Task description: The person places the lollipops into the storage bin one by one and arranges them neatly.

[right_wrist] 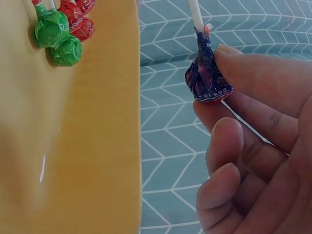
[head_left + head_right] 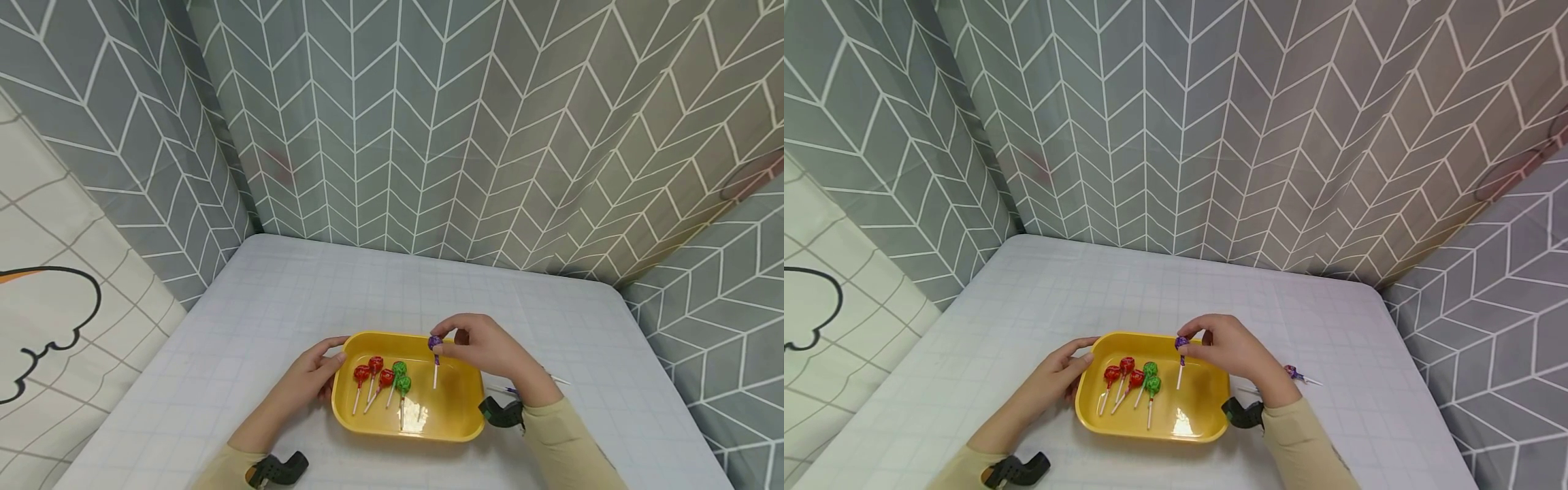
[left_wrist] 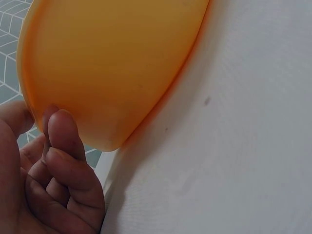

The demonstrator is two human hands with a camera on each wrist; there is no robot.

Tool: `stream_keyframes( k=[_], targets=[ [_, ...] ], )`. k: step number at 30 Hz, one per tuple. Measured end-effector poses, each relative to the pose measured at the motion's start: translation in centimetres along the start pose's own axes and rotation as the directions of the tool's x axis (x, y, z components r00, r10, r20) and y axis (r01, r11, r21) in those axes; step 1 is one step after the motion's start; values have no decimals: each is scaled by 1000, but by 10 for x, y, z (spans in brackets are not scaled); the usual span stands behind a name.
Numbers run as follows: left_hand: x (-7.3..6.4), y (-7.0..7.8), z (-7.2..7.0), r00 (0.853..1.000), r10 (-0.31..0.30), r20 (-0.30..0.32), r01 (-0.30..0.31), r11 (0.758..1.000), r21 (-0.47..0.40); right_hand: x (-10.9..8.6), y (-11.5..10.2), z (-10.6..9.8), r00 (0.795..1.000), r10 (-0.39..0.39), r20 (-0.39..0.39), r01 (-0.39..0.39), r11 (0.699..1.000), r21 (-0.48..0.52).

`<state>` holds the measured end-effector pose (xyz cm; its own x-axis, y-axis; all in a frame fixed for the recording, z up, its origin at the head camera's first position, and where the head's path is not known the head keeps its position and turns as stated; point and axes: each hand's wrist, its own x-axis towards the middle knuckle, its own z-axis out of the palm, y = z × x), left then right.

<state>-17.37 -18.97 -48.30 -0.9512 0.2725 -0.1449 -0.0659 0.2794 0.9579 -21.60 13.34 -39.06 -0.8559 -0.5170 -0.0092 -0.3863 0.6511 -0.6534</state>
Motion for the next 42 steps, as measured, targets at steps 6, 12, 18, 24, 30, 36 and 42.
stream_keyframes(
  k=[6, 12, 18, 24, 30, 36, 42],
  targets=[
    [0, -1, 1, 1000, 0, -7, 0, 1000, -15, 4, 1, 7, 999, -1, 45, 1, 1000, 13],
    [-7, 13, 2, 1000, -10, -19, 10, 1000, -3, 8, 3, 15, 997, -12, 75, 11, 1000, 5],
    [-6, 12, 1, 1000, -5, -5, 5, 1000, 6, 11, 2, 21, 996, -28, 88, 29, 999, -14],
    [-6, 12, 0, 1000, 4, 9, -4, 1000, 10, 13, 1, 25, 994, -56, 93, 60, 997, -40],
    [-6, 12, 1, 1000, 6, 9, -6, 1000, 11, 19, 1, 27, 991, -80, 107, 88, 994, -72],
    [-6, 13, 1, 1000, 0, 2, 0, 1000, 4, 22, 0, 29, 984, -81, 160, 104, 985, -139],
    [-5, 14, 1, 1000, -10, 0, 10, 1000, 12, 24, 2, 31, 979, -61, 193, 99, 976, -193]
  ],
)
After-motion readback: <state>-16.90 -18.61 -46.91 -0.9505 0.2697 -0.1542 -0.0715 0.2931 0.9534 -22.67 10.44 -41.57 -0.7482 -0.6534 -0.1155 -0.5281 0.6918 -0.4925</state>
